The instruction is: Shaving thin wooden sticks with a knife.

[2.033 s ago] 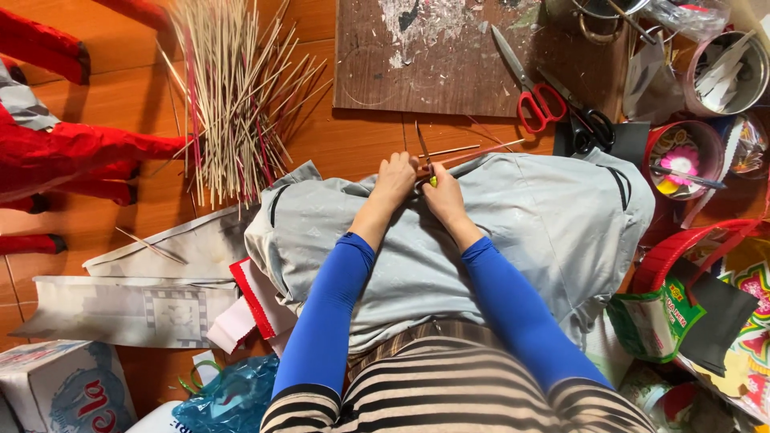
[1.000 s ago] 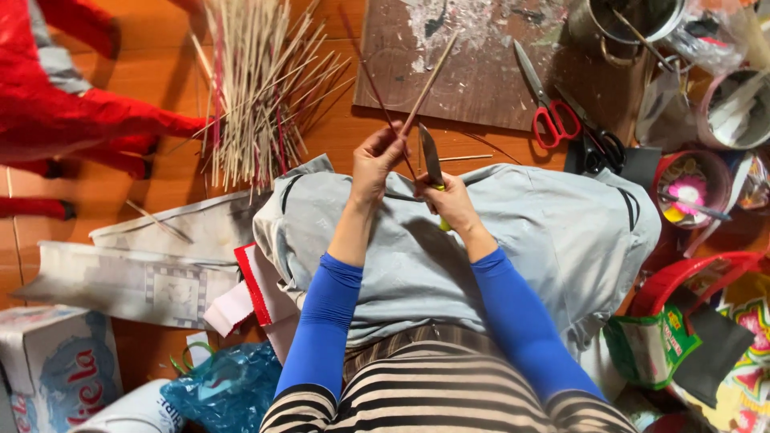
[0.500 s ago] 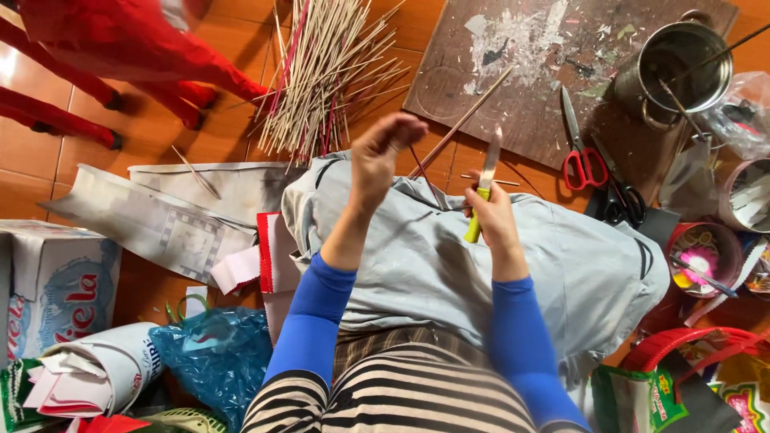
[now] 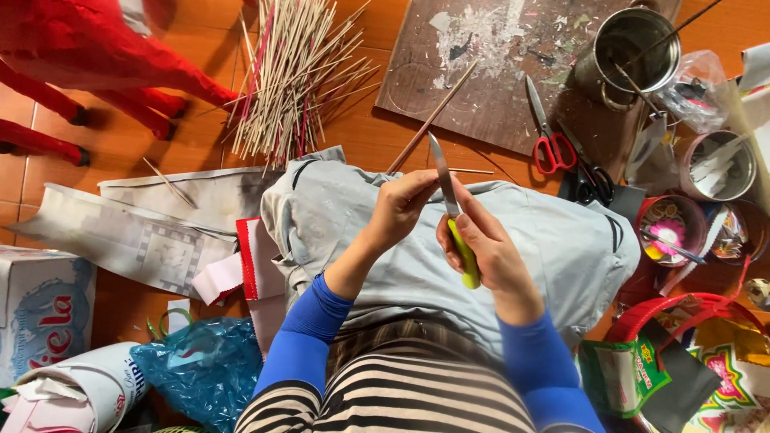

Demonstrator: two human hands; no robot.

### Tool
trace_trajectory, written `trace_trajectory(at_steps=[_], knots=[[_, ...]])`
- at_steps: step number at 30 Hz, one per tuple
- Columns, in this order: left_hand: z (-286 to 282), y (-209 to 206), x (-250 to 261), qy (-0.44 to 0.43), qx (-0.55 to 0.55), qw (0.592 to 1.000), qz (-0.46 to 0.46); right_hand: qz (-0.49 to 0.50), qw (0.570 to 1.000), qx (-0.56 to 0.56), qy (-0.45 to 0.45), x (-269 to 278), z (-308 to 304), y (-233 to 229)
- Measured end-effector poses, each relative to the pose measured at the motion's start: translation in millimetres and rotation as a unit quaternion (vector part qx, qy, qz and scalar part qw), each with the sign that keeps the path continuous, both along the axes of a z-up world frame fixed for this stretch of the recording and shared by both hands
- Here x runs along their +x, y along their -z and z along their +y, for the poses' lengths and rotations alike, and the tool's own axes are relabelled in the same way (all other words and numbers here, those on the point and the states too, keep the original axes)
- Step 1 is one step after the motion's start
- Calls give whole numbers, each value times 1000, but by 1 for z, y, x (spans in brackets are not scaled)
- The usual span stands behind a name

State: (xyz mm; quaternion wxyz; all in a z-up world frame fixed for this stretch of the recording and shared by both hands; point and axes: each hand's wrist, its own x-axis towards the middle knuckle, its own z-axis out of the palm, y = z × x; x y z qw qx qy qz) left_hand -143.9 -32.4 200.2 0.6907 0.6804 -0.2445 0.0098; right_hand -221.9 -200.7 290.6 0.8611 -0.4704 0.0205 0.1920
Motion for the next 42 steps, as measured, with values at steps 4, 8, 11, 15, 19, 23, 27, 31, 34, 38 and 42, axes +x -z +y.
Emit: trace_trajectory(at_steps=[4,8,11,15,19,23,27,31,34,38,42], knots=[[0,-22,-6,14,20,1000,-4,10,1000,-2,-2,-4,-1,3],[0,-21,-8,12,31,999,-27,16,1000,2,4,-6,-3,5],[-2,-25,-9,1,44,998,-41,17,1000,-2,15,-8,-3,13],[-4,-27,-10,-26,57,994,-90,15,999,-8,38,-9,-2,19],[-7,-23,-10,-41,78,990,-106,28,999,11,38,-6,0,8],[-9,-28,-8,-59,78,986,-137,40,997,50,40,-6,-2,16],[-7,-27,-3,-28,76,984,-160,48,995,70,49,-5,-8,18],[-11,-25,-4,-34,71,984,-159,44,995,73,55,-3,-8,14],[-12,-29,-2,-22,73,985,-157,35,995,60,65,-1,-9,14],[-10,-32,-2,-4,86,984,-155,39,995,59,64,2,-11,16],[-10,-6,2,35,66,994,-79,39,995,75,51,9,-13,16]])
